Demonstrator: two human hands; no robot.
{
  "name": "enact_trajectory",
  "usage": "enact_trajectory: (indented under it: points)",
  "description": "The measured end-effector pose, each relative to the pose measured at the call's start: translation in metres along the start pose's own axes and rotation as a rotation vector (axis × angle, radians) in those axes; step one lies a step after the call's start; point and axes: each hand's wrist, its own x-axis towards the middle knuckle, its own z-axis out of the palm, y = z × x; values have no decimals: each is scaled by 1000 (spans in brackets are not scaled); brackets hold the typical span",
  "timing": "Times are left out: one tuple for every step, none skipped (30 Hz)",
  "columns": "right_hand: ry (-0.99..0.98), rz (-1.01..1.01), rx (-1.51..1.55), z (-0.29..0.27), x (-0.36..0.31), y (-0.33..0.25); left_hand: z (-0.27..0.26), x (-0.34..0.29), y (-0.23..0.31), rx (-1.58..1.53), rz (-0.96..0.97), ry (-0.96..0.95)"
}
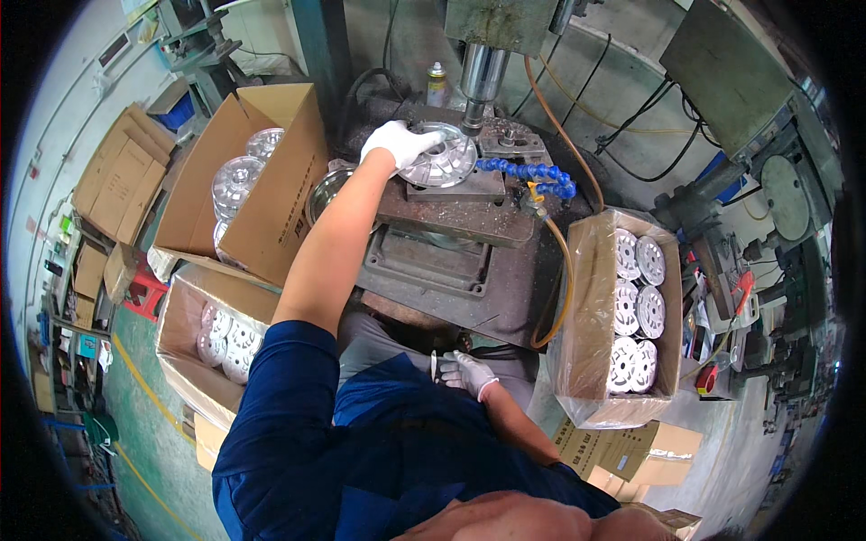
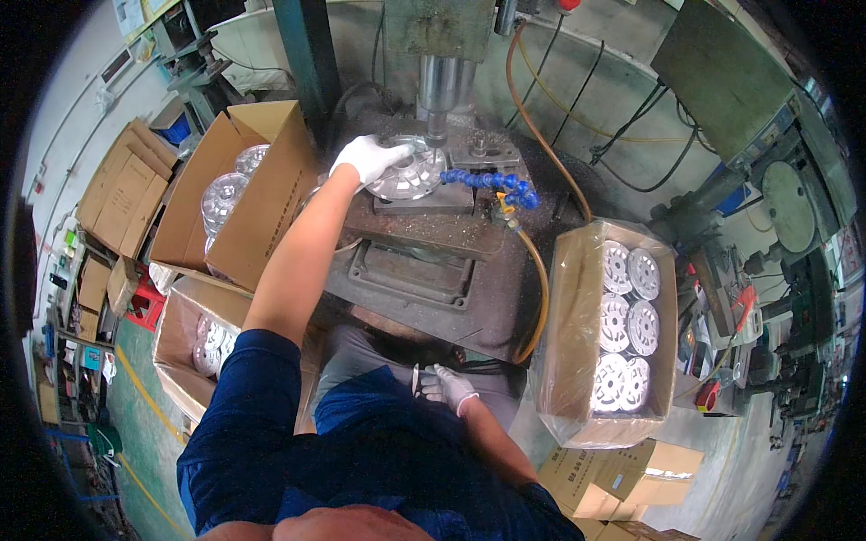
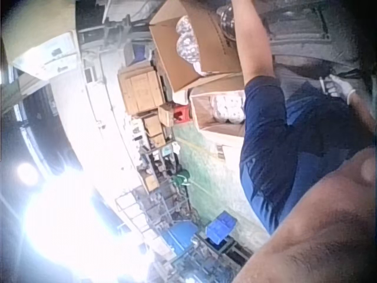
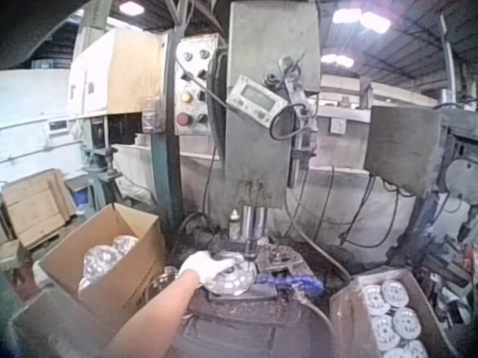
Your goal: Inspecting and sorting machined metal plates in an industrial fabrication setting.
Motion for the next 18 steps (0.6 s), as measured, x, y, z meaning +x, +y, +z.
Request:
enact_trajectory:
  points:
    - [-3,-3,0,1,-1,-1,0,0,-1,-1,2,2]
    - [-6,-6,-1,2,-1,-2,2,2,-3,-6,2,2]
    - [-7,-9,-3,1,0,0,1,2,-4,-11,3,3]
    - [-7,-16,-17,1,0,1,1,1,-3,-12,8,4]
    - [-7,-22,-31,1,0,1,1,0,-3,-8,14,-4]
    - [0,-15,-32,0,0,1,0,0,-2,-4,21,-11]
    - [0,-18,-34,-1,1,2,0,1,-2,-5,23,-9]
    - [-2,-12,-26,-4,4,4,1,2,-3,-16,16,-23]
    - [-4,-5,-19,-7,6,7,2,3,-4,-27,8,-38]
    - [-5,-9,-20,-8,7,7,2,4,-4,-27,11,-35]
    - [-12,-9,-24,-8,8,8,3,4,-5,-23,11,-26]
    - [-19,-8,-28,-9,8,8,2,3,-5,-20,11,-18]
    - [-19,-12,-28,-10,9,8,2,2,-3,-20,15,-16]
    - [-9,-20,-36,-9,10,8,3,0,-2,-14,30,10]
    - [2,-27,-43,-9,11,9,3,-1,-1,-9,45,36]
    - [3,-31,-42,-8,9,8,1,-2,1,-9,49,36]
    - [8,-32,-32,-6,7,7,-1,-4,2,-23,49,9]
    - [14,-33,-21,-5,5,6,-2,-5,2,-37,49,-20]
